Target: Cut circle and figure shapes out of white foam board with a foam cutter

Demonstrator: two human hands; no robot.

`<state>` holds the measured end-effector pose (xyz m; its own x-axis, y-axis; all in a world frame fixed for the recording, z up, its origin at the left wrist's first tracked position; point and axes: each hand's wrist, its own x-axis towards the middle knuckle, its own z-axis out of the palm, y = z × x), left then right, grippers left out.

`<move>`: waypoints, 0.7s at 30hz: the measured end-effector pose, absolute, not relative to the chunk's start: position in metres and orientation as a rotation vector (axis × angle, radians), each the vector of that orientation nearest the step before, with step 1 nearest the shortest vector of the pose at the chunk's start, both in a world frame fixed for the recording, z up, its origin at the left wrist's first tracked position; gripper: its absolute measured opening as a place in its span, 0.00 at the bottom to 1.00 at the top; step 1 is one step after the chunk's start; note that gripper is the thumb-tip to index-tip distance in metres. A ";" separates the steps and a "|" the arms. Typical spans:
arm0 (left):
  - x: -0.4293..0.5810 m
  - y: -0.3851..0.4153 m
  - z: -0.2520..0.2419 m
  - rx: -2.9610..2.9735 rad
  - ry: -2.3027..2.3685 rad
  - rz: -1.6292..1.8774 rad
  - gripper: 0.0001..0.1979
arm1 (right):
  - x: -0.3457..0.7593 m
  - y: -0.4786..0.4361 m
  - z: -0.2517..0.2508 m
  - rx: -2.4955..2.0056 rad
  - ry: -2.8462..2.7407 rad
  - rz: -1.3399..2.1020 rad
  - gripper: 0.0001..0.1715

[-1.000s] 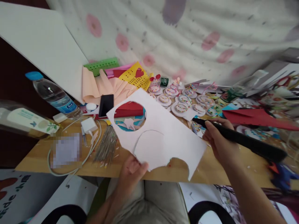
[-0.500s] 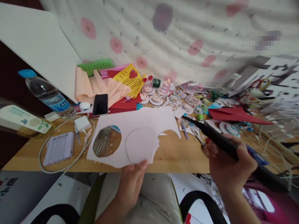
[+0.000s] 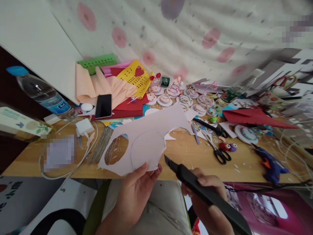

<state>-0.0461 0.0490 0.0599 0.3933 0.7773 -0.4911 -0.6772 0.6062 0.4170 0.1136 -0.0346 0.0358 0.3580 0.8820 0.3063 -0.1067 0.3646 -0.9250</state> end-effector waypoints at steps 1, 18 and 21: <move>-0.047 0.049 0.061 0.177 0.713 0.926 0.06 | 0.111 -0.034 0.035 -0.976 -0.996 0.800 0.18; -0.055 0.047 0.071 0.331 0.877 0.963 0.19 | 0.118 -0.019 0.053 -0.843 -1.068 0.813 0.15; -0.054 0.047 0.075 0.285 0.917 0.966 0.23 | 0.119 -0.018 0.052 -0.859 -1.086 0.794 0.15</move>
